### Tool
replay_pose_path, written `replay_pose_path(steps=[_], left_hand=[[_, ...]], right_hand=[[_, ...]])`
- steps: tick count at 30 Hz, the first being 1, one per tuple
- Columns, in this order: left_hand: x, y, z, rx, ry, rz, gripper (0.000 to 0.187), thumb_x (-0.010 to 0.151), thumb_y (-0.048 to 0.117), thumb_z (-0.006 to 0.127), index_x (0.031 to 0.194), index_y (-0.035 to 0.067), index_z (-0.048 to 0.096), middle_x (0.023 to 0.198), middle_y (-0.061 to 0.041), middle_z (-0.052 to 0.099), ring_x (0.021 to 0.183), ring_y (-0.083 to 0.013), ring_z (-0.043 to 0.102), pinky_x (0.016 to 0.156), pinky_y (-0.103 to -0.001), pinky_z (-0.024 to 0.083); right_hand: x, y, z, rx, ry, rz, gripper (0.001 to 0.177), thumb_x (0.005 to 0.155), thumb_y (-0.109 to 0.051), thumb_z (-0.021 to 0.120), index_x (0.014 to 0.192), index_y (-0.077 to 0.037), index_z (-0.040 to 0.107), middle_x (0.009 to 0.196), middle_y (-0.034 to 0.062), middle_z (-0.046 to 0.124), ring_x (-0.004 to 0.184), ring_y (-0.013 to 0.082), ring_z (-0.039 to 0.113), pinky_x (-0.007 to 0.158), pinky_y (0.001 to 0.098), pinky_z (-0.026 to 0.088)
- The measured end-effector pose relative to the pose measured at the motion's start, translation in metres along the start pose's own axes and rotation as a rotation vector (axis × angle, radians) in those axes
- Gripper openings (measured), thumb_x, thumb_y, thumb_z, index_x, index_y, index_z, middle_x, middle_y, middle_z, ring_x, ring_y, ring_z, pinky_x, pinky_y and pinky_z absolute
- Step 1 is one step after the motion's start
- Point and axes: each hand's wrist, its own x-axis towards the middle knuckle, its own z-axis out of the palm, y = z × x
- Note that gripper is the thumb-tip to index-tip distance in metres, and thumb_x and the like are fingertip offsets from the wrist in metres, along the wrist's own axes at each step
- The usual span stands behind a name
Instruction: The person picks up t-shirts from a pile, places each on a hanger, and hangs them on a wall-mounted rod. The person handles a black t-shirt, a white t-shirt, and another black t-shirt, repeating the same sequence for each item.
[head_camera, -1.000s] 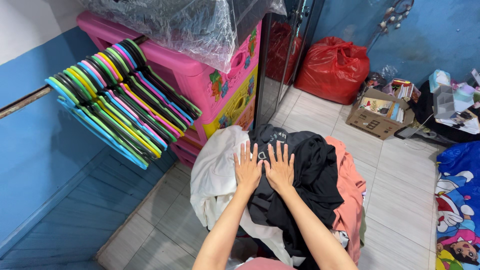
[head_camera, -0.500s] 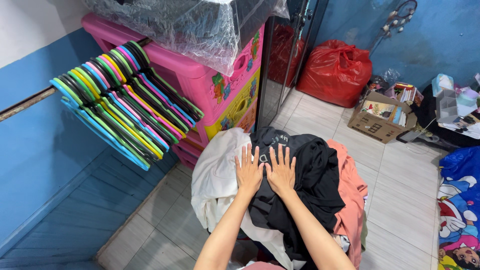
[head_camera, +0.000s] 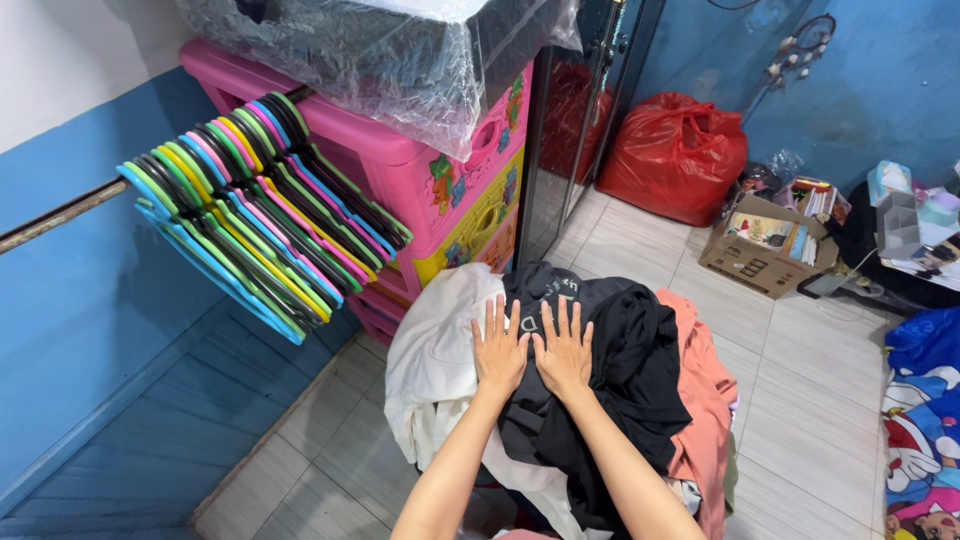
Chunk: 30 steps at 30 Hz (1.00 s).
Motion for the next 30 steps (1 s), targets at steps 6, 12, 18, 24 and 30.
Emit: replay_pose_path(steps=[6,12,18,24,30], left_hand=[[-0.0010,-0.0009,0.0000,-0.001,0.016,0.008,0.069,0.100,0.042,0.051,0.161,0.016,0.032,0.170,-0.014,0.015,0.157,-0.0316,0.009,0.122,-0.060,0.010],[-0.0003,-0.0009,-0.0013,-0.018,0.016,0.010,0.069,0.099,0.042,0.052,0.160,0.016,0.032,0.170,-0.014,0.015,0.157,-0.0321,0.009,0.122,-0.060,0.010],[-0.0001,-0.0012,-0.0005,-0.028,-0.008,0.000,0.070,0.098,0.042,0.052,0.160,0.016,0.032,0.170,-0.014,0.014,0.157,-0.0320,0.008,0.121,-0.061,0.009],[-0.0005,-0.0015,-0.0004,-0.024,-0.007,0.000,0.069,0.099,0.043,0.052,0.160,0.017,0.032,0.170,-0.014,0.015,0.157,-0.0313,0.008,0.122,-0.061,0.008],[0.0024,0.0001,-0.0058,-0.044,0.003,0.013,0.070,0.098,0.042,0.054,0.160,0.017,0.034,0.169,-0.014,0.019,0.157,-0.0326,0.012,0.121,-0.062,0.012]], right_hand=[[0.0001,0.0002,0.0008,-0.004,0.003,0.000,0.065,0.098,-0.043,0.051,0.158,-0.023,0.037,0.169,0.0096,0.020,0.156,0.0344,0.014,0.120,0.0591,0.017],[0.0002,0.0006,0.0026,0.001,0.008,0.003,0.066,0.097,-0.043,0.051,0.158,-0.023,0.036,0.169,0.0096,0.020,0.156,0.0341,0.014,0.121,0.0588,0.016],[-0.0007,0.0003,0.0027,0.009,0.002,0.008,0.066,0.098,-0.044,0.050,0.158,-0.024,0.035,0.169,0.0090,0.019,0.156,0.0337,0.013,0.121,0.0585,0.016],[-0.0005,0.0005,0.0013,0.005,-0.010,0.001,0.066,0.098,-0.044,0.050,0.158,-0.024,0.035,0.169,0.0094,0.019,0.156,0.0340,0.013,0.120,0.0590,0.016],[0.0014,0.0032,0.0014,0.011,-0.008,-0.001,0.067,0.098,-0.044,0.053,0.159,-0.021,0.035,0.169,0.0110,0.020,0.156,0.0356,0.014,0.120,0.0603,0.017]])
